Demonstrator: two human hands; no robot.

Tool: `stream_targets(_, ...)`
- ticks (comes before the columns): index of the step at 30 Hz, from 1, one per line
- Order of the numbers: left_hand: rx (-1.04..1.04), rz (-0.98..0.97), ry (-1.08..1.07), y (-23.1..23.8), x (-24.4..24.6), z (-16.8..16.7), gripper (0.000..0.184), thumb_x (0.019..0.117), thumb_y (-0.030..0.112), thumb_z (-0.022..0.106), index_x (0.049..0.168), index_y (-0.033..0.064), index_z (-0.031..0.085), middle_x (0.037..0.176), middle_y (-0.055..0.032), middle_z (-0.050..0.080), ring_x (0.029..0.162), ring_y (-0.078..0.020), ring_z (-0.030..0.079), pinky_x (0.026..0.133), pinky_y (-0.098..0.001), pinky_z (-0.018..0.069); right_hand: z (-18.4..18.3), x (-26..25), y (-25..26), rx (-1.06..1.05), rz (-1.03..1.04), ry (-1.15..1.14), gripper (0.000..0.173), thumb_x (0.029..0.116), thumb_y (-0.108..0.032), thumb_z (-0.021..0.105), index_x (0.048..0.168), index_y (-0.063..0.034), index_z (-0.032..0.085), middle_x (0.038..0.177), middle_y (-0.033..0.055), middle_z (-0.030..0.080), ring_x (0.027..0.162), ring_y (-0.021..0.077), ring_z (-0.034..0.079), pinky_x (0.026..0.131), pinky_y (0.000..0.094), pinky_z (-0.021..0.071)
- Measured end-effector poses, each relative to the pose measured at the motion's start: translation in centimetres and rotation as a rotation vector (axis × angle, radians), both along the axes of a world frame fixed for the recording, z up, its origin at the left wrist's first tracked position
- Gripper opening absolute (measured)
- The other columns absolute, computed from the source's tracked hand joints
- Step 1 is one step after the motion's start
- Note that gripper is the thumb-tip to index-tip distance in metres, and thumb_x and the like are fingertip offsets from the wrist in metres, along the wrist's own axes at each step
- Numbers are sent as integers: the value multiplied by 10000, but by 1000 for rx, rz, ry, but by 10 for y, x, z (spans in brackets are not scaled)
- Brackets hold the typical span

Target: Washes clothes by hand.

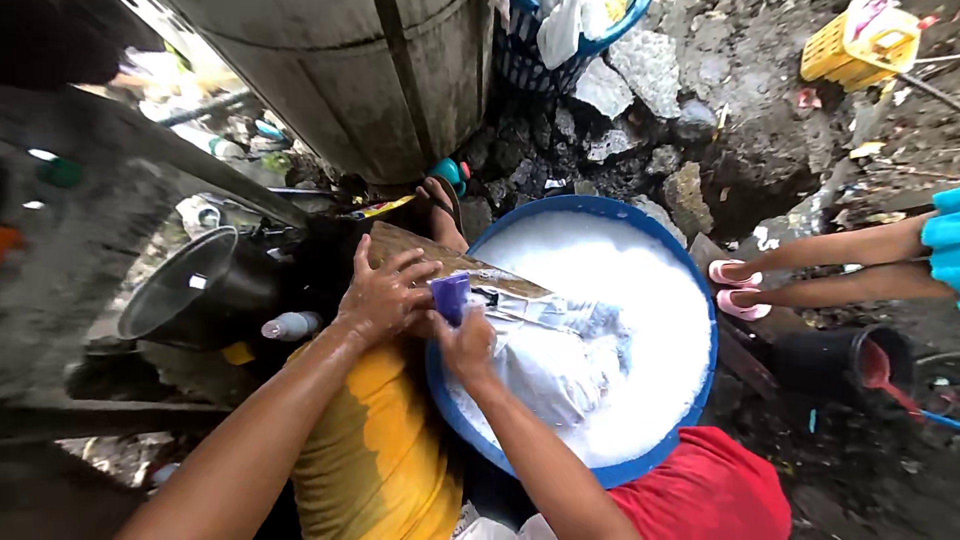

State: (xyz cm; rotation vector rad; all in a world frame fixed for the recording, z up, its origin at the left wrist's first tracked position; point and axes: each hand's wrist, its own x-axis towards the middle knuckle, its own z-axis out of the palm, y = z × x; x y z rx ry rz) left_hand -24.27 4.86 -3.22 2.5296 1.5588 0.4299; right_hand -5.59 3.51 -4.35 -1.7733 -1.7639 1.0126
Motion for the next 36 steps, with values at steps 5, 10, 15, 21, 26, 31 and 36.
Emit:
stream_targets(5, 4, 1, -12, -2, 2, 2, 135, 929, 287, 732, 940, 175, 807, 1396, -58, 655, 1402, -422, 488, 1063, -854, 150, -64, 142, 45, -113, -365, -168, 661, 950, -422, 721, 1322, 101, 567, 1211, 339, 654, 1162, 496, 632, 1006, 652, 480)
stream_targets(10, 10, 2, -4, 2, 0, 0, 152, 924, 308, 738, 969, 184, 814, 1411, -54, 645, 1412, -420, 476, 1073, -854, 143, -32, 71, 36, -82, -369, -24, 624, 1002, -385, 657, 1382, 85, 501, 1214, 320, 650, 1129, 467, 651, 962, 620, 524)
stream_targets(15, -4, -9, 12, 0, 1, 4, 135, 915, 276, 747, 983, 178, 809, 1401, -70, 651, 1407, -431, 480, 1057, -863, 152, -15, 42, 11, -34, -6, -46, 575, 947, -399, 738, 1253, 76, 629, 1071, 271, 718, 1010, 427, 712, 890, 606, 556)
stream_targets(21, 25, -4, 40, 1, 1, -3, 161, 928, 330, 728, 953, 189, 803, 1397, -55, 654, 1403, -418, 488, 1064, -850, 155, -65, 141, 49, -136, -508, -72, 687, 996, -414, 658, 1430, 77, 453, 1281, 332, 616, 1198, 490, 606, 1009, 640, 482)
stream_targets(26, 8, 0, 8, 1, 0, -1, 159, 922, 281, 719, 995, 166, 802, 1399, -67, 652, 1403, -431, 485, 1059, -862, 139, 0, 0, -6, -32, -9, 14, 527, 960, -373, 724, 1241, 63, 631, 1050, 245, 721, 973, 396, 720, 848, 579, 574)
stream_targets(31, 0, 4, 24, 2, 2, 1, 171, 941, 327, 707, 958, 185, 802, 1402, -61, 650, 1404, -425, 485, 1067, -855, 138, -64, 132, 33, -106, -387, -112, 683, 965, -437, 697, 1351, 102, 532, 1214, 344, 645, 1141, 506, 637, 973, 662, 496)
stream_targets(36, 14, 10, 25, 5, 2, 2, 141, 922, 303, 739, 942, 178, 802, 1390, -56, 657, 1405, -417, 485, 1068, -853, 136, -29, 70, 25, -105, -402, -31, 610, 1010, -389, 640, 1377, 78, 497, 1168, 323, 661, 1086, 484, 659, 918, 633, 533)
